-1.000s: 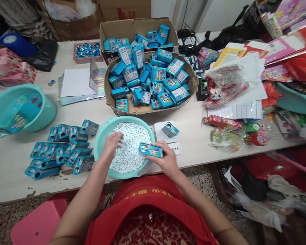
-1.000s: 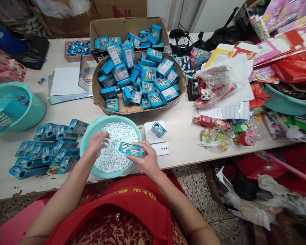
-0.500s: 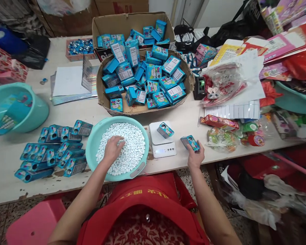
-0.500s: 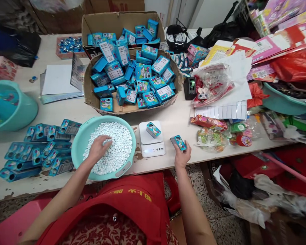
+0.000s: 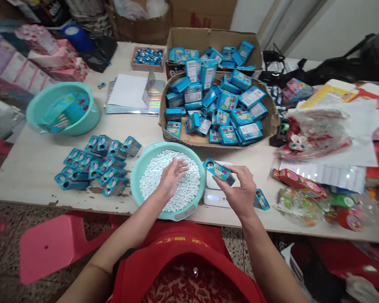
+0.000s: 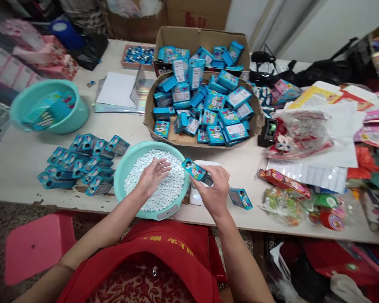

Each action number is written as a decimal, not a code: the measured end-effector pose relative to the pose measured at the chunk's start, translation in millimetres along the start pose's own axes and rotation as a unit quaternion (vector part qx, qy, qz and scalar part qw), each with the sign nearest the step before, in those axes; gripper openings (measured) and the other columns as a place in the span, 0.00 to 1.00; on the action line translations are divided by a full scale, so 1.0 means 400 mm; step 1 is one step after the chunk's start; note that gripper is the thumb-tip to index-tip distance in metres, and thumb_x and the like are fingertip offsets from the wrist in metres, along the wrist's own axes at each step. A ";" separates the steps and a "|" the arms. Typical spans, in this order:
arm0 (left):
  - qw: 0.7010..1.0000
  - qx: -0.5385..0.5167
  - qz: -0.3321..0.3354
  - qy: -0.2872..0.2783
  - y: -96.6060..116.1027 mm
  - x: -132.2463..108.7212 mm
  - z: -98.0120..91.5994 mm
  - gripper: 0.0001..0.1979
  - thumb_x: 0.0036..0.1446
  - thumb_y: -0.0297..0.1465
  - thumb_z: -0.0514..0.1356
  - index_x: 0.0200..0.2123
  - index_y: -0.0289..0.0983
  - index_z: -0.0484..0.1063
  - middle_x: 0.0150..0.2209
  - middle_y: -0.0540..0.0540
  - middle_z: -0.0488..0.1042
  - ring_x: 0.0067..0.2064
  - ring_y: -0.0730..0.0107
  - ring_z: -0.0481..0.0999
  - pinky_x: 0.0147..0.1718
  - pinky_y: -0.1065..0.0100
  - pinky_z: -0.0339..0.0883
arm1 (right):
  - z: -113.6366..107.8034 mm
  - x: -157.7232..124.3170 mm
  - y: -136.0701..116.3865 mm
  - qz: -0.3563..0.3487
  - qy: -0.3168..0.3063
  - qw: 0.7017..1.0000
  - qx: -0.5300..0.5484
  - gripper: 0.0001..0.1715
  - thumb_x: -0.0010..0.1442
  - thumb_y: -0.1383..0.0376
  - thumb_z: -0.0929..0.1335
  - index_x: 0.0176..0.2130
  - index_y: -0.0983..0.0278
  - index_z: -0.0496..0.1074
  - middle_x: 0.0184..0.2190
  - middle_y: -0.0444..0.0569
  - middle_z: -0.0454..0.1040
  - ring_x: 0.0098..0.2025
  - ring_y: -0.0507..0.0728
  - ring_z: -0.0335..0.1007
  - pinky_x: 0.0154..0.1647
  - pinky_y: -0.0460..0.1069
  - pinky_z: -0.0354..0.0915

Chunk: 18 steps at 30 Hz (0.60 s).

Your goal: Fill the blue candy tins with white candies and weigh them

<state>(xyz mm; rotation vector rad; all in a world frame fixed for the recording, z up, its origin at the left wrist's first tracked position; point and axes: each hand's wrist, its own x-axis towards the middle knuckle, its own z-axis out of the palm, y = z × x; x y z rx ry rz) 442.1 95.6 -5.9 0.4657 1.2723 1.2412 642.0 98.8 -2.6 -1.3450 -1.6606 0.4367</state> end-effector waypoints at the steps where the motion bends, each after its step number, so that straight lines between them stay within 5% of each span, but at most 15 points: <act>1: 0.998 -0.053 -0.021 -0.006 0.009 -0.001 0.019 0.27 0.51 0.55 0.56 0.40 0.36 0.73 0.43 0.39 0.76 0.42 0.63 0.76 0.40 0.65 0.68 | 0.004 0.006 -0.028 -0.020 -0.036 0.999 -0.006 0.15 0.53 0.58 0.72 0.42 0.58 0.74 0.36 0.48 0.75 0.41 0.60 0.69 0.47 0.57 0.61; 5: 0.983 -0.164 -0.085 0.016 0.027 0.008 0.050 0.22 0.57 0.50 0.54 0.34 0.35 0.72 0.35 0.39 0.76 0.34 0.66 0.76 0.31 0.67 0.69 | 0.056 0.019 -0.084 -0.055 -0.124 0.990 -0.030 0.13 0.54 0.57 0.71 0.39 0.59 0.75 0.32 0.47 0.75 0.38 0.60 0.70 0.42 0.56 0.61; 11: 0.976 -0.190 -0.093 0.048 0.023 0.015 -0.016 0.13 0.58 0.37 0.55 0.31 0.34 0.74 0.31 0.41 0.74 0.30 0.70 0.73 0.32 0.68 0.69 | 0.076 0.029 -0.110 -0.031 -0.124 0.991 0.031 0.15 0.53 0.56 0.72 0.40 0.59 0.75 0.34 0.48 0.75 0.39 0.59 0.71 0.42 0.56 0.64; 14: 0.999 -0.016 -0.008 0.036 0.043 0.000 -0.060 0.09 0.54 0.33 0.59 0.33 0.36 0.77 0.40 0.40 0.76 0.42 0.63 0.74 0.42 0.63 0.68 | 0.070 0.026 -0.113 0.017 -0.128 0.987 0.099 0.18 0.50 0.56 0.74 0.41 0.58 0.75 0.36 0.47 0.75 0.40 0.59 0.71 0.42 0.55 0.66; 18: 0.969 0.174 0.166 -0.047 0.102 -0.034 -0.105 0.16 0.50 0.27 0.61 0.44 0.42 0.77 0.51 0.44 0.73 0.55 0.60 0.68 0.55 0.60 0.60 | 0.092 0.010 -0.106 0.076 -0.130 0.974 0.169 0.21 0.47 0.56 0.75 0.41 0.59 0.75 0.37 0.48 0.74 0.41 0.59 0.70 0.42 0.55 0.68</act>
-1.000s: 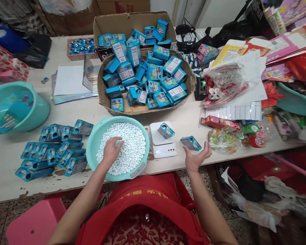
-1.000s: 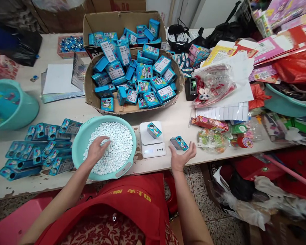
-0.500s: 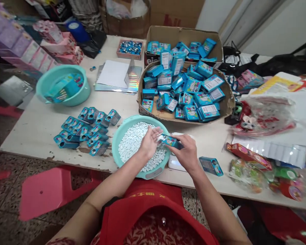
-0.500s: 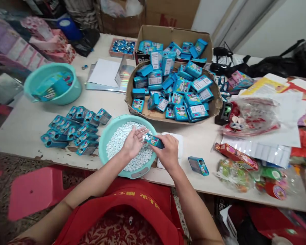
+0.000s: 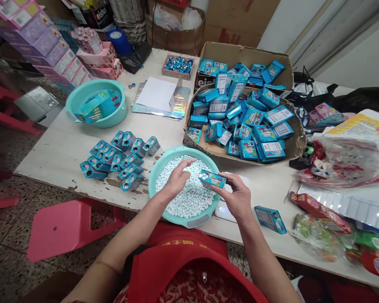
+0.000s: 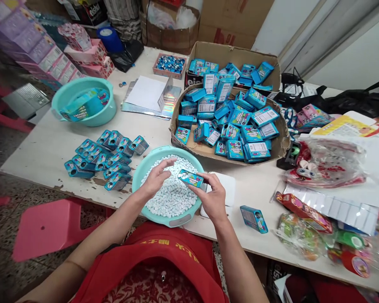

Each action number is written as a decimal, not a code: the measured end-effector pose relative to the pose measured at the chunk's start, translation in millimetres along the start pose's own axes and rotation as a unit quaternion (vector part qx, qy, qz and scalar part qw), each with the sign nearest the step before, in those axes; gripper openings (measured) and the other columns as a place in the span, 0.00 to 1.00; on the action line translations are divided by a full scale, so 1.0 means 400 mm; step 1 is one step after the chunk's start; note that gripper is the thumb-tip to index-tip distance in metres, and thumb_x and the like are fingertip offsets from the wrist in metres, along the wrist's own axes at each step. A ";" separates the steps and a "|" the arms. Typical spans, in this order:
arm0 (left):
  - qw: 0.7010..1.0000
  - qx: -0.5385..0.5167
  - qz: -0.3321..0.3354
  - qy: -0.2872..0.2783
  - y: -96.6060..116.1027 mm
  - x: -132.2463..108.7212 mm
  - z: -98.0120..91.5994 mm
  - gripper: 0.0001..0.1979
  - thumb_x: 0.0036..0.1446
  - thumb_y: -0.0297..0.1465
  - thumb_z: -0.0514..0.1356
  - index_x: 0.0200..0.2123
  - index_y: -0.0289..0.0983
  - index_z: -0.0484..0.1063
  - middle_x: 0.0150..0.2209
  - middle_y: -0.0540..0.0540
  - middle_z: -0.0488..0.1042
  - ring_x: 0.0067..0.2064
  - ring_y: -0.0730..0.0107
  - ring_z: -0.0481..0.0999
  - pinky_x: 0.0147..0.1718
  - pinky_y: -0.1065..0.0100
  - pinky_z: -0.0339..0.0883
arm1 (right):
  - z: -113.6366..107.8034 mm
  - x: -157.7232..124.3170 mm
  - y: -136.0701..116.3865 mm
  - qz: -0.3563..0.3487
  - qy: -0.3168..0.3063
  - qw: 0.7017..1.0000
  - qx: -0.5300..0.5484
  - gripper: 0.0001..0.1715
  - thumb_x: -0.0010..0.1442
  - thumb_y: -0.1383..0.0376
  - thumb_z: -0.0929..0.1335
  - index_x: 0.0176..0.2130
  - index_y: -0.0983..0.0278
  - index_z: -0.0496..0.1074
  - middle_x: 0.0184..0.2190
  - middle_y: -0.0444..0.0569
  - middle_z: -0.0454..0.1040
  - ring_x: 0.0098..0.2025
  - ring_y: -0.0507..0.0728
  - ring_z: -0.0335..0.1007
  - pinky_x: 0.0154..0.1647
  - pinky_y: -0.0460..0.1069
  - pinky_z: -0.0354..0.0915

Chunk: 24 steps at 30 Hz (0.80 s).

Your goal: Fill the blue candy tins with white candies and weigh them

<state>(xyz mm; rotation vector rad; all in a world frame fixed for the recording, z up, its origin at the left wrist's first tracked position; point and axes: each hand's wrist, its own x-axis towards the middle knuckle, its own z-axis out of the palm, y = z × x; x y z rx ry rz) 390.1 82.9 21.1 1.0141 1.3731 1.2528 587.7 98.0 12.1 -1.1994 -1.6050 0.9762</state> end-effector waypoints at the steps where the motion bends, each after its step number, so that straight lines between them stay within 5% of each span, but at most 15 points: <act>1: 0.999 0.006 0.019 -0.038 0.014 -0.003 -0.011 0.17 0.51 0.28 0.60 0.46 0.43 0.76 0.51 0.44 0.73 0.54 0.60 0.69 0.55 0.59 0.60 | 0.011 -0.002 0.004 0.006 -0.001 1.000 0.016 0.21 0.47 0.56 0.75 0.42 0.59 0.75 0.37 0.48 0.73 0.41 0.59 0.70 0.42 0.55 0.68; 3: 0.996 0.004 0.027 -0.087 0.034 -0.004 -0.026 0.17 0.54 0.31 0.59 0.48 0.43 0.75 0.50 0.43 0.74 0.51 0.61 0.72 0.52 0.59 0.63 | 0.038 -0.004 0.009 0.012 -0.002 0.999 0.052 0.21 0.46 0.57 0.76 0.42 0.59 0.75 0.37 0.47 0.73 0.41 0.58 0.70 0.41 0.55 0.68; 11: 0.991 0.095 0.016 -0.092 0.066 0.001 -0.050 0.19 0.52 0.32 0.62 0.49 0.43 0.73 0.51 0.42 0.73 0.53 0.58 0.71 0.48 0.60 0.66 | 0.121 -0.022 0.008 0.024 -0.004 0.988 0.150 0.22 0.45 0.57 0.76 0.41 0.59 0.75 0.39 0.48 0.73 0.43 0.58 0.71 0.44 0.55 0.69; 17: 0.933 0.254 0.156 -0.201 0.147 -0.050 -0.070 0.21 0.48 0.29 0.66 0.47 0.45 0.74 0.48 0.44 0.75 0.52 0.56 0.72 0.52 0.59 0.62 | 0.097 -0.043 -0.008 -0.025 0.008 0.976 0.216 0.25 0.50 0.55 0.74 0.47 0.55 0.72 0.47 0.51 0.71 0.50 0.61 0.69 0.47 0.56 0.69; 19: 0.930 0.300 0.185 -0.099 0.154 -0.045 -0.096 0.18 0.47 0.30 0.66 0.44 0.43 0.74 0.43 0.43 0.76 0.47 0.58 0.74 0.49 0.61 0.64 | 0.053 -0.050 0.011 -0.041 0.047 0.975 0.212 0.30 0.53 0.53 0.72 0.54 0.55 0.66 0.55 0.53 0.65 0.56 0.62 0.65 0.53 0.59 0.66; 21: 0.915 0.344 0.193 0.088 0.155 -0.018 -0.146 0.18 0.45 0.30 0.67 0.43 0.40 0.72 0.40 0.43 0.75 0.43 0.58 0.74 0.46 0.61 0.65 | -0.020 -0.062 0.057 -0.018 0.160 0.978 0.132 0.34 0.54 0.51 0.70 0.57 0.57 0.61 0.58 0.55 0.62 0.58 0.62 0.62 0.57 0.61 0.61; 24: 0.837 0.429 0.153 0.305 0.161 0.073 -0.258 0.25 0.46 0.30 0.66 0.49 0.37 0.65 0.43 0.42 0.73 0.46 0.57 0.72 0.48 0.57 0.64 | -0.167 -0.103 0.164 0.084 0.333 0.936 -0.078 0.36 0.55 0.49 0.68 0.57 0.63 0.61 0.56 0.57 0.63 0.57 0.63 0.61 0.58 0.63 0.57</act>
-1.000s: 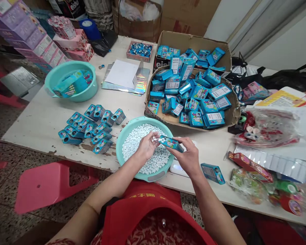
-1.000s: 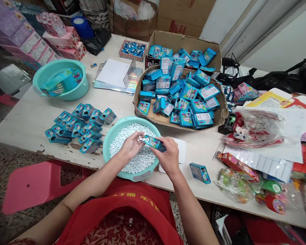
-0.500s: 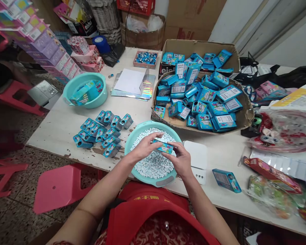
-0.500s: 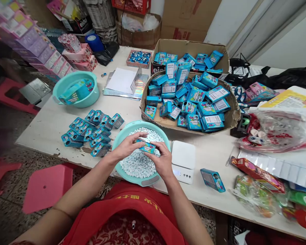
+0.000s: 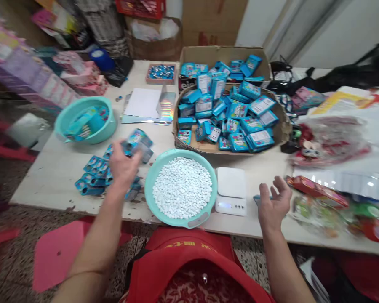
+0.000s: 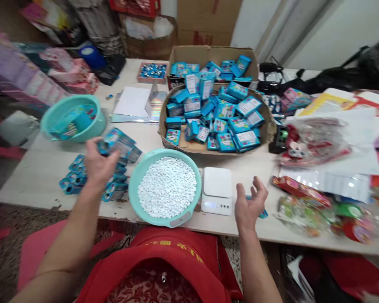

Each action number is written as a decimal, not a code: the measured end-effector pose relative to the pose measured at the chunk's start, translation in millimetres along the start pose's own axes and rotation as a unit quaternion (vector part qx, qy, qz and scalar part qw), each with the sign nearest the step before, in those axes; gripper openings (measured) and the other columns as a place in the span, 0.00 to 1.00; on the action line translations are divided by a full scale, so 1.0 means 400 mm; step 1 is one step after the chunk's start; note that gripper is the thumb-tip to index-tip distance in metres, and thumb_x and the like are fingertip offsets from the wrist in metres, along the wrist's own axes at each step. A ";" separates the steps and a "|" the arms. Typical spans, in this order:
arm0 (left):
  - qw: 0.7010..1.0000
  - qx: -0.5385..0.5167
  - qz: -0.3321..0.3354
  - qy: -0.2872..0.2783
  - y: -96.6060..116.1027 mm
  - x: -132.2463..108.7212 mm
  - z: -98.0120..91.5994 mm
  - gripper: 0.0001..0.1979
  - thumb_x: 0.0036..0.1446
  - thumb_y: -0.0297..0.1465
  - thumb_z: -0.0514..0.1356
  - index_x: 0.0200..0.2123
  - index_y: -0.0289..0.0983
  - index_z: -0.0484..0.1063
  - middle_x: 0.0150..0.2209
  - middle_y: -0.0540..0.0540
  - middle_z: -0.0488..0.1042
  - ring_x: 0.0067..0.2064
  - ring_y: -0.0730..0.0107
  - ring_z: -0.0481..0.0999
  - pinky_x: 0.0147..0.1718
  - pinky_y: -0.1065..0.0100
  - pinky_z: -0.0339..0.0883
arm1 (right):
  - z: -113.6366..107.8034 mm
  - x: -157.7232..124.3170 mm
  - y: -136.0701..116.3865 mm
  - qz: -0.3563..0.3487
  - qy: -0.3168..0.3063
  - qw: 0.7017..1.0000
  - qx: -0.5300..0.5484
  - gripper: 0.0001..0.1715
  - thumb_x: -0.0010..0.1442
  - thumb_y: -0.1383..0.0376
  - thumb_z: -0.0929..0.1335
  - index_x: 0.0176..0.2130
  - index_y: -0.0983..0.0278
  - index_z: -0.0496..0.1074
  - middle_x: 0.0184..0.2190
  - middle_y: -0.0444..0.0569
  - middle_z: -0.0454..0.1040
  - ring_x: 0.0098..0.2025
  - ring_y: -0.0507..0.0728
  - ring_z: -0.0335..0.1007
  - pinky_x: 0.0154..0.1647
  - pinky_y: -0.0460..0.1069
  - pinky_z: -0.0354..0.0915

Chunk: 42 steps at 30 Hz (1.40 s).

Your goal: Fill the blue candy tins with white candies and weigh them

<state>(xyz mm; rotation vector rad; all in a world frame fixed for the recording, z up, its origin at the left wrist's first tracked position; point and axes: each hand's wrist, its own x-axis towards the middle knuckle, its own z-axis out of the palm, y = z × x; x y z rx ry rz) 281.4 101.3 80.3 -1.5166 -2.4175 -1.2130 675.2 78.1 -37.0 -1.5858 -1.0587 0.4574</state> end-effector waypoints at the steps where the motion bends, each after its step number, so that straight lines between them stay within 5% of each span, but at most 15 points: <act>1: 0.999 0.043 -0.007 0.025 -0.030 0.049 0.009 0.27 0.47 0.29 0.66 0.51 0.35 0.63 0.47 0.41 0.72 0.49 0.56 0.71 0.51 0.56 0.63 | -0.042 0.019 0.045 0.011 0.034 0.997 -0.063 0.39 0.53 0.47 0.68 0.57 0.65 0.62 0.55 0.59 0.63 0.57 0.64 0.61 0.57 0.63 0.57; 6: 0.987 0.116 -0.098 -0.057 -0.152 0.243 0.123 0.28 0.43 0.30 0.66 0.48 0.33 0.62 0.50 0.43 0.70 0.55 0.45 0.67 0.55 0.43 0.59 | -0.175 0.041 0.211 0.080 0.004 0.970 -0.229 0.54 0.38 0.38 0.70 0.53 0.71 0.65 0.52 0.65 0.66 0.56 0.71 0.58 0.58 0.66 0.50; 10: 0.967 0.151 -0.145 -0.147 -0.220 0.271 0.185 0.17 0.41 0.38 0.65 0.29 0.37 0.62 0.44 0.46 0.72 0.59 0.31 0.59 0.54 0.28 0.47 | -0.174 0.032 0.266 0.144 -0.035 0.962 -0.231 0.47 0.33 0.43 0.72 0.47 0.67 0.69 0.43 0.59 0.72 0.47 0.68 0.66 0.50 0.63 0.59; 13: 0.964 0.199 -0.120 -0.127 -0.241 0.257 0.171 0.16 0.42 0.41 0.63 0.26 0.37 0.63 0.46 0.43 0.71 0.60 0.28 0.56 0.54 0.26 0.45 | -0.171 0.033 0.267 0.152 -0.036 0.964 -0.215 0.37 0.37 0.43 0.71 0.38 0.68 0.72 0.34 0.55 0.74 0.38 0.64 0.68 0.44 0.61 0.63; 17: 0.986 0.162 -0.015 -0.048 -0.212 0.193 0.134 0.20 0.51 0.44 0.58 0.42 0.37 0.69 0.51 0.42 0.70 0.59 0.34 0.59 0.54 0.33 0.52 | -0.151 0.035 0.217 0.103 -0.039 0.977 -0.181 0.33 0.41 0.45 0.71 0.39 0.66 0.73 0.36 0.52 0.74 0.39 0.61 0.69 0.45 0.57 0.64; 20: 0.993 0.085 0.078 -0.026 -0.161 0.070 0.155 0.23 0.56 0.43 0.55 0.48 0.34 0.70 0.47 0.43 0.72 0.53 0.47 0.68 0.54 0.44 0.59 | -0.082 0.035 0.165 0.026 -0.094 0.988 -0.121 0.28 0.45 0.46 0.71 0.39 0.63 0.74 0.36 0.50 0.75 0.38 0.60 0.70 0.43 0.55 0.65; 22: 0.987 0.038 0.145 -0.062 -0.119 -0.042 0.199 0.21 0.56 0.42 0.54 0.45 0.32 0.71 0.44 0.41 0.74 0.48 0.53 0.71 0.51 0.51 0.65 | -0.021 0.035 0.139 -0.005 -0.147 0.984 -0.096 0.27 0.47 0.46 0.71 0.39 0.63 0.75 0.35 0.50 0.75 0.38 0.60 0.71 0.43 0.55 0.66; 25: 0.954 -0.006 0.210 -0.214 -0.059 -0.206 0.285 0.18 0.60 0.40 0.53 0.44 0.34 0.72 0.43 0.40 0.75 0.47 0.57 0.72 0.50 0.56 0.65 | 0.042 0.032 0.120 -0.016 -0.190 0.978 -0.082 0.29 0.47 0.46 0.71 0.42 0.63 0.74 0.39 0.53 0.74 0.43 0.62 0.71 0.46 0.57 0.66; 28: 0.921 0.029 0.222 -0.318 -0.013 -0.313 0.348 0.18 0.61 0.39 0.53 0.50 0.36 0.70 0.50 0.40 0.73 0.52 0.56 0.69 0.52 0.56 0.63 | 0.027 0.019 0.129 -0.007 -0.154 0.986 -0.072 0.36 0.48 0.46 0.71 0.51 0.62 0.69 0.49 0.56 0.70 0.52 0.63 0.66 0.53 0.60 0.63; 31: 0.906 0.098 0.221 -0.347 0.011 -0.348 0.370 0.20 0.61 0.40 0.53 0.52 0.37 0.68 0.52 0.38 0.70 0.52 0.51 0.67 0.50 0.54 0.62 | -0.050 -0.004 0.162 0.076 -0.090 0.991 -0.065 0.36 0.51 0.46 0.68 0.53 0.62 0.66 0.53 0.58 0.66 0.53 0.63 0.65 0.52 0.60 0.64; 36: 0.870 0.148 0.258 -0.393 0.011 -0.320 0.365 0.14 0.61 0.36 0.53 0.45 0.37 0.73 0.44 0.39 0.72 0.46 0.53 0.69 0.47 0.58 0.63 | -0.167 -0.049 0.225 0.201 -0.019 0.975 -0.095 0.35 0.50 0.45 0.66 0.48 0.67 0.69 0.51 0.61 0.66 0.50 0.64 0.68 0.48 0.59 0.66; 42: 0.858 0.157 0.245 -0.423 -0.009 -0.297 0.347 0.13 0.63 0.31 0.50 0.40 0.38 0.74 0.41 0.42 0.74 0.45 0.58 0.71 0.41 0.63 0.65 | -0.187 -0.085 0.261 0.231 -0.014 0.969 -0.087 0.35 0.47 0.46 0.68 0.46 0.67 0.71 0.50 0.62 0.67 0.49 0.65 0.69 0.44 0.58 0.68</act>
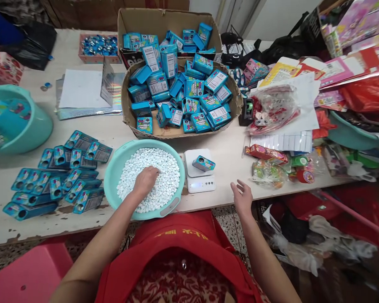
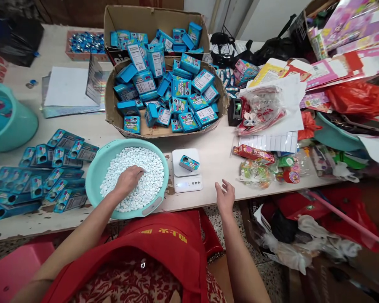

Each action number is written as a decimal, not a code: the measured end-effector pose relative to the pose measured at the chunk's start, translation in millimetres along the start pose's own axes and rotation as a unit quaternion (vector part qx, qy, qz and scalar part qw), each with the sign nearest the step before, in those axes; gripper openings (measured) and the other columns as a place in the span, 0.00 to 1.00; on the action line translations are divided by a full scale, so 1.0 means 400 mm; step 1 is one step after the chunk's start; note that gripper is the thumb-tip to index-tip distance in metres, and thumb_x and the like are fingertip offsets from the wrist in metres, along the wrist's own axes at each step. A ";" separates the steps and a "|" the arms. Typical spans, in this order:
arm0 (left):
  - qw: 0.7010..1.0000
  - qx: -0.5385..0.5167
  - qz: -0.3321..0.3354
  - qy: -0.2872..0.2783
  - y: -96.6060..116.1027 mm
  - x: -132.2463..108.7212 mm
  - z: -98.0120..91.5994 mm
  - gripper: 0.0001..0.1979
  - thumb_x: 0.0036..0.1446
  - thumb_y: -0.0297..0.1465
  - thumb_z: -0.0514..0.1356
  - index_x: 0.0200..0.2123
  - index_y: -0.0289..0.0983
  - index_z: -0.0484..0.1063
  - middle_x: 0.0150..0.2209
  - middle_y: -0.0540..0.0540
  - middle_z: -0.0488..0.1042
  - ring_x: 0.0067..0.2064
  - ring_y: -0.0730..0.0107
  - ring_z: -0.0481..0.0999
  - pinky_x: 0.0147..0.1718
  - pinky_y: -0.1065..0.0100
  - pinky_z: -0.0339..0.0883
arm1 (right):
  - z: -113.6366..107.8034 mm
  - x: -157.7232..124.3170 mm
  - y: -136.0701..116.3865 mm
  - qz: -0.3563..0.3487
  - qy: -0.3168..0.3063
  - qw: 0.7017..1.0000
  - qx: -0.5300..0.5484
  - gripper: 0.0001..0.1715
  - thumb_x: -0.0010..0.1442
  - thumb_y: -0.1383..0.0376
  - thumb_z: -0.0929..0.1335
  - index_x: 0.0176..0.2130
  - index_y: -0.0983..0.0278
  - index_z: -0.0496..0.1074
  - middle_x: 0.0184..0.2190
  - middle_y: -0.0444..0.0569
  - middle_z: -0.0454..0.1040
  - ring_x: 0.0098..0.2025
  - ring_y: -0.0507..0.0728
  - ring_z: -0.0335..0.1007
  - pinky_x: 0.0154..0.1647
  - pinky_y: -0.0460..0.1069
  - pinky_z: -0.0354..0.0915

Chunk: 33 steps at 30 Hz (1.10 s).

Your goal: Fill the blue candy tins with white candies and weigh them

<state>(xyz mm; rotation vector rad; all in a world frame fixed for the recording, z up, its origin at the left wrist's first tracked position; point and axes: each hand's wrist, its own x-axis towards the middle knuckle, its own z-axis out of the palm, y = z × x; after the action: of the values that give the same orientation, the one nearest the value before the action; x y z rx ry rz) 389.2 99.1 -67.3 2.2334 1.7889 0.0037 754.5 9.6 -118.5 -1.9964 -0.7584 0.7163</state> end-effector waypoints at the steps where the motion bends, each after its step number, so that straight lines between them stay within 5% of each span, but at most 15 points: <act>1: 1.000 -0.002 0.000 0.000 -0.003 -0.003 0.001 0.13 0.62 0.31 0.49 0.39 0.38 0.74 0.41 0.42 0.74 0.45 0.58 0.71 0.41 0.63 0.65 | 0.003 -0.002 0.005 0.003 -0.001 1.000 0.003 0.34 0.46 0.46 0.68 0.45 0.67 0.71 0.49 0.61 0.68 0.48 0.65 0.69 0.44 0.58 0.68; 12: 0.999 -0.039 0.000 0.036 -0.019 -0.018 0.019 0.13 0.61 0.32 0.49 0.35 0.40 0.73 0.37 0.42 0.74 0.43 0.57 0.72 0.39 0.62 0.65 | 0.034 -0.002 0.031 0.008 -0.020 1.000 0.019 0.31 0.45 0.47 0.70 0.42 0.66 0.73 0.46 0.59 0.71 0.47 0.64 0.70 0.44 0.59 0.69; 18: 0.985 -0.161 -0.028 0.051 -0.017 -0.021 0.002 0.09 0.55 0.32 0.53 0.31 0.40 0.73 0.35 0.42 0.75 0.41 0.57 0.73 0.40 0.61 0.65 | 0.075 0.013 -0.033 -0.018 -0.061 0.997 0.041 0.34 0.45 0.49 0.72 0.46 0.66 0.71 0.49 0.59 0.71 0.49 0.63 0.69 0.47 0.59 0.68; 20: 0.953 -0.284 -0.088 0.058 -0.030 -0.018 -0.010 0.07 0.51 0.35 0.58 0.29 0.39 0.73 0.32 0.44 0.75 0.37 0.59 0.74 0.37 0.63 0.65 | 0.105 0.019 -0.075 -0.057 -0.094 0.992 0.059 0.37 0.44 0.50 0.73 0.50 0.65 0.69 0.52 0.58 0.69 0.52 0.63 0.67 0.49 0.59 0.67; 24: 0.835 -0.507 -0.199 0.075 -0.055 -0.015 -0.026 0.17 0.46 0.44 0.61 0.32 0.36 0.73 0.30 0.43 0.75 0.30 0.65 0.73 0.29 0.66 0.65 | 0.183 0.035 -0.153 -0.157 -0.154 0.973 0.068 0.39 0.42 0.52 0.75 0.51 0.64 0.67 0.53 0.57 0.68 0.53 0.63 0.65 0.51 0.58 0.65; 25: 0.838 -0.503 -0.194 0.083 -0.054 -0.017 -0.026 0.17 0.48 0.44 0.60 0.33 0.36 0.73 0.32 0.42 0.75 0.32 0.65 0.73 0.30 0.66 0.65 | 0.200 0.039 -0.167 -0.169 -0.161 0.970 0.062 0.36 0.43 0.52 0.74 0.49 0.64 0.69 0.50 0.56 0.70 0.52 0.62 0.67 0.51 0.58 0.64; 28: 0.924 -0.349 -0.139 0.075 -0.030 -0.024 -0.015 0.10 0.51 0.39 0.59 0.29 0.38 0.71 0.35 0.43 0.74 0.40 0.61 0.72 0.36 0.65 0.64 | 0.227 0.042 -0.198 -0.156 -0.162 0.973 0.051 0.30 0.43 0.49 0.73 0.42 0.64 0.72 0.41 0.52 0.75 0.44 0.61 0.70 0.49 0.59 0.65; 30: 0.952 -0.276 -0.126 0.054 -0.010 -0.028 -0.007 0.08 0.50 0.35 0.61 0.24 0.39 0.67 0.31 0.44 0.72 0.41 0.60 0.71 0.36 0.66 0.63 | 0.218 0.034 -0.220 -0.143 -0.140 0.978 0.050 0.31 0.41 0.49 0.73 0.40 0.65 0.72 0.39 0.51 0.76 0.40 0.61 0.70 0.45 0.57 0.66; 33: 0.892 -0.396 -0.195 0.096 -0.008 -0.035 -0.010 0.13 0.51 0.37 0.61 0.21 0.38 0.62 0.24 0.48 0.66 0.33 0.65 0.70 0.28 0.70 0.60 | 0.174 -0.001 -0.272 -0.164 -0.114 0.979 0.047 0.29 0.43 0.49 0.74 0.40 0.64 0.72 0.36 0.49 0.75 0.37 0.58 0.70 0.41 0.54 0.67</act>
<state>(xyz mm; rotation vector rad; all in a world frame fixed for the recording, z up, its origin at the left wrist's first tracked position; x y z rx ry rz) 382.0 87.1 -61.9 1.3174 1.8359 0.7525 678.0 93.7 -56.9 -1.6655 -1.1370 0.7741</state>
